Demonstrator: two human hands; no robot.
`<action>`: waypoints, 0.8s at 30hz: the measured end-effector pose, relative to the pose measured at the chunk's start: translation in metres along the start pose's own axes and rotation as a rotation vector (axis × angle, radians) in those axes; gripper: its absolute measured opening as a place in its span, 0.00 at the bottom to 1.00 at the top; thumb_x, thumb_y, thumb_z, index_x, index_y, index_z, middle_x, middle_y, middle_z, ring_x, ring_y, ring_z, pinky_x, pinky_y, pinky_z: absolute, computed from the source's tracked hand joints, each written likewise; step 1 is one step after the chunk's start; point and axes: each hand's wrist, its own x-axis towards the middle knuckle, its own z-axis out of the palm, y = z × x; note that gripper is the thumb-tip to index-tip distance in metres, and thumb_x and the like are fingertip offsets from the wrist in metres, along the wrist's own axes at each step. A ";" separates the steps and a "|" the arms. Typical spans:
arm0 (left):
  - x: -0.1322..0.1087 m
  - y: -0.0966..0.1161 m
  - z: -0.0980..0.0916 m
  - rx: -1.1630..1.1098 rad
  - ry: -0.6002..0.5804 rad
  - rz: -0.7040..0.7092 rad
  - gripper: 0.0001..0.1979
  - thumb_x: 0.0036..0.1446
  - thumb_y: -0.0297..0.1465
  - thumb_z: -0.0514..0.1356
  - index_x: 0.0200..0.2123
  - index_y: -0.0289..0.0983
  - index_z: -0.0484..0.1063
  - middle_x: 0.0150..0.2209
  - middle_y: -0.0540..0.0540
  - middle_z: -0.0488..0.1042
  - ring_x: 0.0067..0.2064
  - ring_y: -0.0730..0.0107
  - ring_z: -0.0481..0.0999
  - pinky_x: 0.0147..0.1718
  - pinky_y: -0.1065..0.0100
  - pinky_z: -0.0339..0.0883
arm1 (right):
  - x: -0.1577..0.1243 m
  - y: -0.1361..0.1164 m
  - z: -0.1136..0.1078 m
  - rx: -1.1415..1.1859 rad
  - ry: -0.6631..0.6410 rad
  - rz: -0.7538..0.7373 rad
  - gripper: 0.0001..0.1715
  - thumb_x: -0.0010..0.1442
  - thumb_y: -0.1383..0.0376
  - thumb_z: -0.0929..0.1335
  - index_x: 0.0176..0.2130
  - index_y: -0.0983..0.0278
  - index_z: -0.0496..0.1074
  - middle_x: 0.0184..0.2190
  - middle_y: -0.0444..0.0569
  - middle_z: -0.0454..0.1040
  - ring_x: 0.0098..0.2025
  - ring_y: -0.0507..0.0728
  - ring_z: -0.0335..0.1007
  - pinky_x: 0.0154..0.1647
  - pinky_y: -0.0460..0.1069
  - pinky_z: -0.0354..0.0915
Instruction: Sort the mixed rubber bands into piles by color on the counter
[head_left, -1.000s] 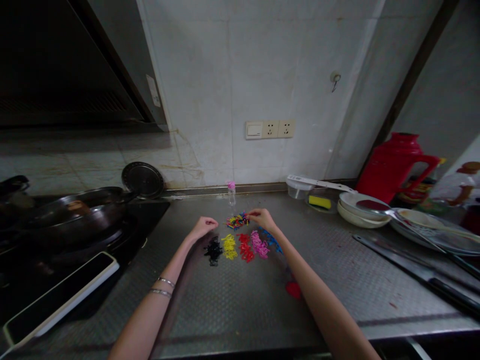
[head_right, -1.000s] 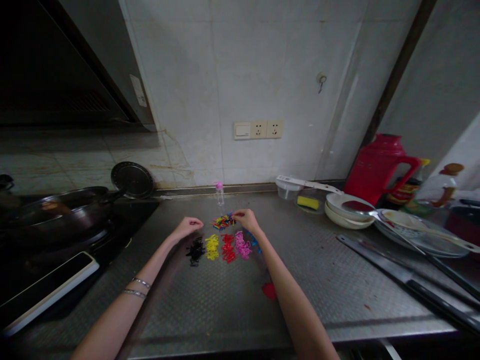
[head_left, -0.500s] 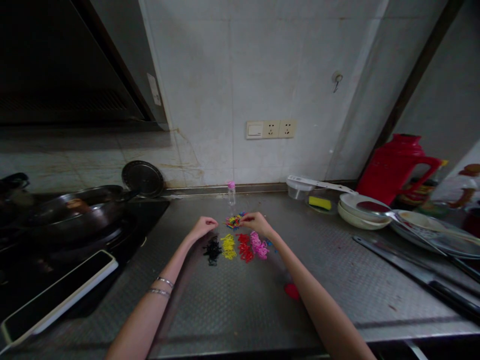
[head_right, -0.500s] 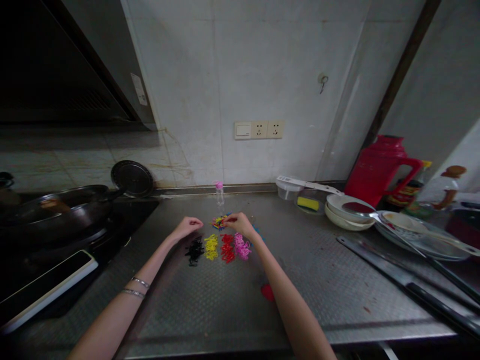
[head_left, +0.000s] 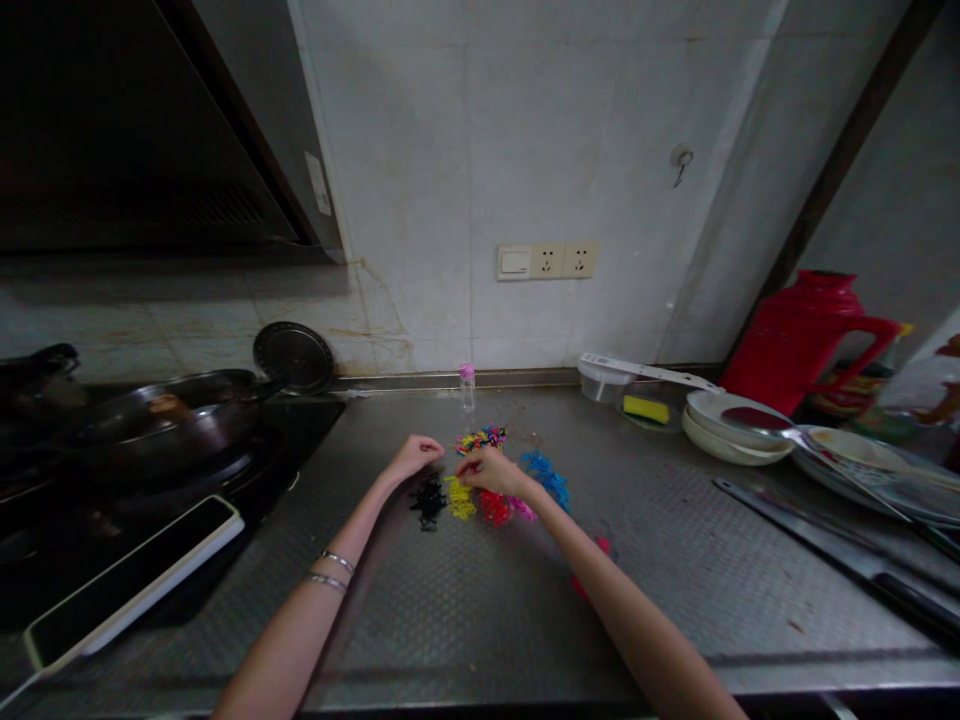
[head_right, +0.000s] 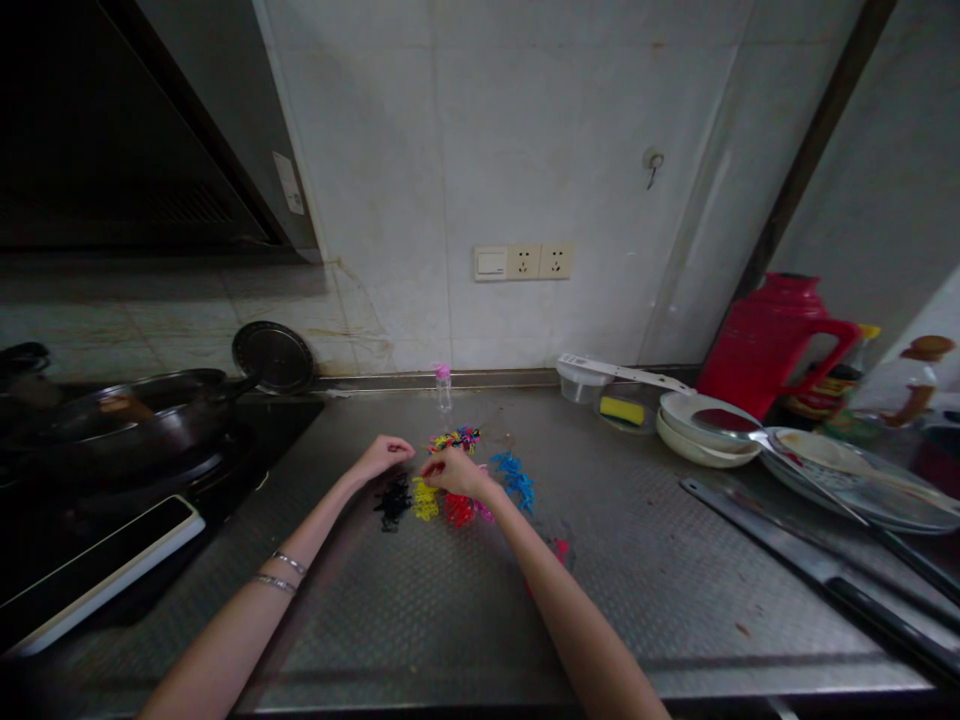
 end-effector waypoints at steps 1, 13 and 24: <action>0.000 -0.001 0.002 -0.004 0.000 0.002 0.12 0.43 0.33 0.58 0.28 0.30 0.74 0.28 0.43 0.76 0.30 0.69 0.72 0.31 0.71 0.63 | 0.000 0.001 0.000 -0.001 -0.009 0.006 0.14 0.45 0.71 0.65 0.34 0.66 0.76 0.29 0.46 0.75 0.28 0.50 0.67 0.30 0.43 0.61; 0.020 0.006 0.006 0.159 0.065 -0.045 0.15 0.43 0.32 0.57 0.34 0.29 0.73 0.17 0.53 0.65 0.19 0.78 0.59 0.19 0.75 0.51 | -0.003 0.030 -0.029 -0.003 0.252 0.061 0.12 0.48 0.67 0.63 0.31 0.66 0.76 0.27 0.45 0.75 0.29 0.51 0.68 0.32 0.43 0.61; 0.049 0.001 -0.002 0.207 -0.169 -0.010 0.12 0.38 0.33 0.60 0.27 0.31 0.74 0.17 0.52 0.66 0.21 0.77 0.61 0.21 0.75 0.51 | -0.004 0.054 -0.039 -0.027 0.257 0.094 0.13 0.48 0.69 0.63 0.32 0.67 0.76 0.28 0.47 0.76 0.29 0.52 0.68 0.31 0.43 0.60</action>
